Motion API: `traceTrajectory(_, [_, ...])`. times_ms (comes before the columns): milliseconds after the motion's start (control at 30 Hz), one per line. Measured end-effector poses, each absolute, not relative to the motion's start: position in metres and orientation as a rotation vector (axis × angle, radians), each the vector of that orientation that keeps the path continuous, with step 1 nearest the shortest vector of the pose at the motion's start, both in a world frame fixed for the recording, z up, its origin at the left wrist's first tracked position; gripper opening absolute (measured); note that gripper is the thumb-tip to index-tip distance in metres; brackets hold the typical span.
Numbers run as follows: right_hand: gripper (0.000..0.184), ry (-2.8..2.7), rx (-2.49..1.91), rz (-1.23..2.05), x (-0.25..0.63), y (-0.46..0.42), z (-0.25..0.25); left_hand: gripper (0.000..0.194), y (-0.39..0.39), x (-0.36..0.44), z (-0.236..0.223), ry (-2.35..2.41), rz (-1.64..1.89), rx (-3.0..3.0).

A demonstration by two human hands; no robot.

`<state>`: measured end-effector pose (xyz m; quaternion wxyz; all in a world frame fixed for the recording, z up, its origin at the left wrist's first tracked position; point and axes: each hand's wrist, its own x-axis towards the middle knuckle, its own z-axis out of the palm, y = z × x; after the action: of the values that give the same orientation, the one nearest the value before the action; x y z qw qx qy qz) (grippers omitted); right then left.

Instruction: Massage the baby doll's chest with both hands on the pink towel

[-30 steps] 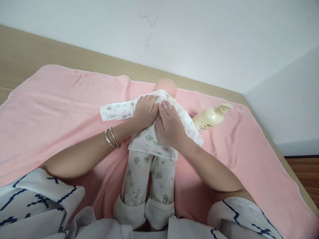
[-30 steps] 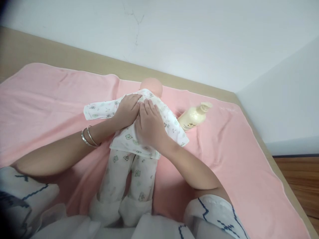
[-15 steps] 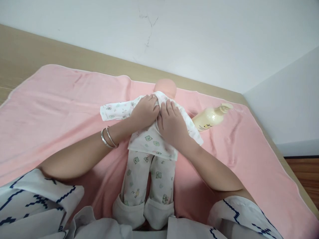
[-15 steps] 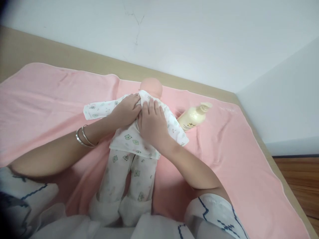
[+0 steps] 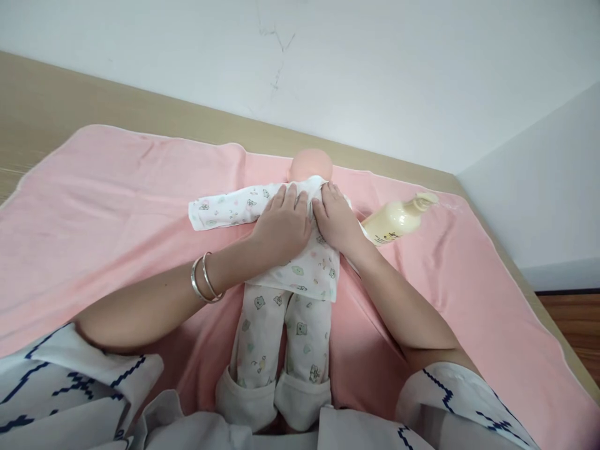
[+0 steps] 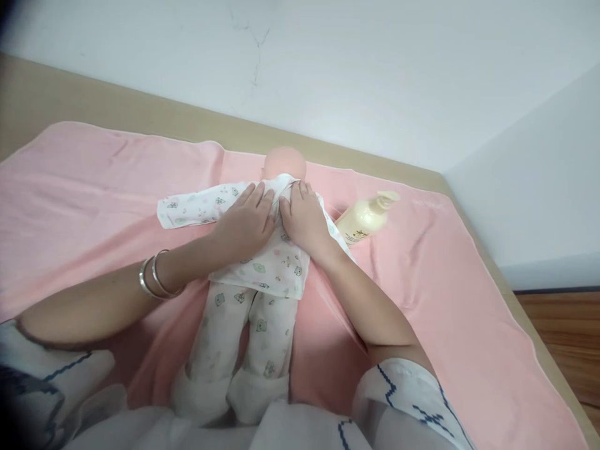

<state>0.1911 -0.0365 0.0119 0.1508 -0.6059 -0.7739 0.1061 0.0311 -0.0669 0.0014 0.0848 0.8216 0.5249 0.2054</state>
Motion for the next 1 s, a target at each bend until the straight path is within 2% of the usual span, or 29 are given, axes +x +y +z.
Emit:
traceTrajectory(133, [0.066, -2.336, -1.723, 0.126, 0.176, -0.064, 0.014, 0.045, -0.045, 0.021, -0.001, 1.362, 0.726, 2.577])
traceTrajectory(300, [0.065, -2.412, -1.683, 0.059, 0.158, -0.100, 0.020, 0.038, -0.019, 0.011, -0.009, 1.380, 0.806, 2.511])
traceTrajectory(567, [0.066, -2.284, -1.721, 0.371, 0.179, -0.056, 0.016, 0.051, -0.025, 0.023, -0.021, 1.586, 0.857, 2.349])
traceTrajectory(800, [0.070, -2.166, -1.733, 0.272, 0.184, -0.041, 0.001, 0.049, -0.023, 0.023, -0.024, 1.590, 0.893, 2.333])
traceTrajectory(1000, [0.073, -2.325, -1.690, 0.213, 0.189, -0.040, 0.004, 0.056, -0.025, 0.015, -0.022, 1.422, 0.787, 2.530])
